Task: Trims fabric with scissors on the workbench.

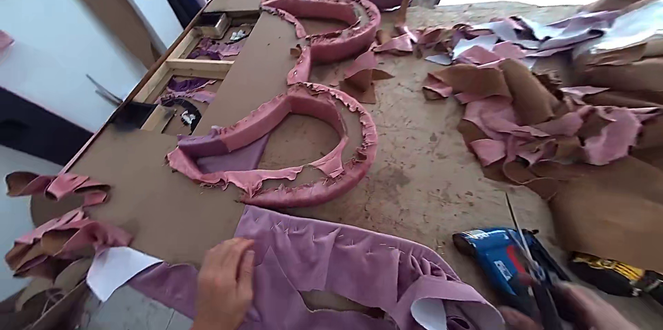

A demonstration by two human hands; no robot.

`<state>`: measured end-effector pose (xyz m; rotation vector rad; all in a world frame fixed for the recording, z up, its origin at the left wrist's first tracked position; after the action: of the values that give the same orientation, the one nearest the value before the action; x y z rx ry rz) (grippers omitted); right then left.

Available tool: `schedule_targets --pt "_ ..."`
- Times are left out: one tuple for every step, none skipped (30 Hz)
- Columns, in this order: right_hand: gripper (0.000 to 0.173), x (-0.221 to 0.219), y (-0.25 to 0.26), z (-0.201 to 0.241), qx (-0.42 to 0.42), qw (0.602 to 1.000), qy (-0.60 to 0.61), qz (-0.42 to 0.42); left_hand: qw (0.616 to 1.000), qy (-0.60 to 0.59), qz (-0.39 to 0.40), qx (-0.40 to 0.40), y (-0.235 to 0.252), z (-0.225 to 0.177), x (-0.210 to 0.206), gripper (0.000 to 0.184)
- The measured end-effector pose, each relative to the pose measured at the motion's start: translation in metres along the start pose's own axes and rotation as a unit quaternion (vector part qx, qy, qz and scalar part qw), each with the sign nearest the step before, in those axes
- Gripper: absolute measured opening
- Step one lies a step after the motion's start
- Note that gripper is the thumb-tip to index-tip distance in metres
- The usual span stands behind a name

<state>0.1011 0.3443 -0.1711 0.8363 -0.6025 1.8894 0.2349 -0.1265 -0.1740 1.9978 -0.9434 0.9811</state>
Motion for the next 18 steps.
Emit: schedule_targets --pt "0.08 0.006 0.021 0.007 0.012 1.0 -0.026 0.013 0.998 0.05 -0.007 0.036 -0.005 0.018 0.007 0.043" --pt "0.08 0.01 0.04 0.016 0.024 0.998 -0.049 0.016 0.994 0.092 -0.001 0.058 -0.012 0.032 0.012 0.047" --pt "0.078 0.012 0.056 0.026 0.036 0.997 -0.072 0.004 0.991 0.117 0.009 0.065 -0.019 0.039 0.016 0.048" --pt "0.075 0.013 0.07 0.035 0.047 0.994 -0.095 -0.026 0.99 0.126 0.018 0.057 -0.024 0.041 0.019 0.048" --pt "0.069 0.014 0.081 0.042 0.057 0.989 -0.121 -0.068 0.992 0.119 0.03 0.042 -0.027 0.037 0.021 0.047" --pt "0.061 0.017 0.086 0.052 0.06 0.985 -0.127 -0.097 0.993 0.098 0.055 0.03 -0.029 0.03 0.02 0.048" --pt "0.055 0.02 0.088 0.063 0.061 0.984 -0.125 -0.115 0.993 0.067 0.093 0.024 -0.03 0.021 0.016 0.05" --pt "0.051 0.022 0.089 0.074 0.067 0.982 -0.125 -0.127 0.991 0.033 0.128 0.023 -0.03 0.013 0.014 0.05" --pt "0.052 0.021 0.088 0.084 0.079 0.98 -0.12 -0.137 0.989 0.003 0.147 0.027 -0.029 0.008 0.012 0.048" --pt "0.055 0.018 0.085 0.093 0.094 0.979 -0.107 -0.146 0.989 -0.022 0.145 0.033 -0.027 0.006 0.011 0.046" --pt "0.058 0.014 0.08 0.1 0.103 0.98 -0.084 -0.151 0.99 -0.041 0.13 0.034 -0.024 0.007 0.01 0.044" --pt "0.06 0.009 0.072 0.107 0.104 0.981 -0.061 -0.15 0.992 -0.055 0.112 0.025 -0.02 0.01 0.009 0.041" --pt "0.061 0.006 0.062 0.113 0.095 0.984 -0.041 -0.146 0.993 -0.065 0.096 0.006 -0.015 0.012 0.008 0.038" --pt "0.06 0.004 0.051 0.118 0.081 0.985 -0.028 -0.149 0.994 -0.071 0.083 -0.016 -0.009 0.013 0.008 0.037" --pt "0.06 0.003 0.04 0.122 0.068 0.985 -0.026 -0.159 0.994 -0.078 0.073 -0.036 -0.004 0.014 0.007 0.038" --pt "0.061 0.003 0.028 0.126 0.058 0.983 -0.031 -0.174 0.993 -0.086 0.065 -0.054 0.001 0.015 0.007 0.04" --pt "0.061 0.004 0.016 0.128 0.053 0.979 -0.04 -0.193 0.991 -0.099 0.061 -0.068 0.006 0.016 0.007 0.044" --pt "0.061 0.005 0.004 0.131 0.051 0.974 -0.051 -0.214 0.989 -0.11 0.06 -0.08 0.01 0.017 0.006 0.047"
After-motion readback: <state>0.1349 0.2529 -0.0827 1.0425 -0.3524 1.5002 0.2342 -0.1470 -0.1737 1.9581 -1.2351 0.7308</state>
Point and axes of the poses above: each hand's wrist, its own y-axis towards the middle knuckle, its own x-axis out of the back of the hand, z = x × y, the point moved 5 cm from there along y, towards the middle knuckle, and after that the axes turned 14 degrees about x, right-handed, at the moved point
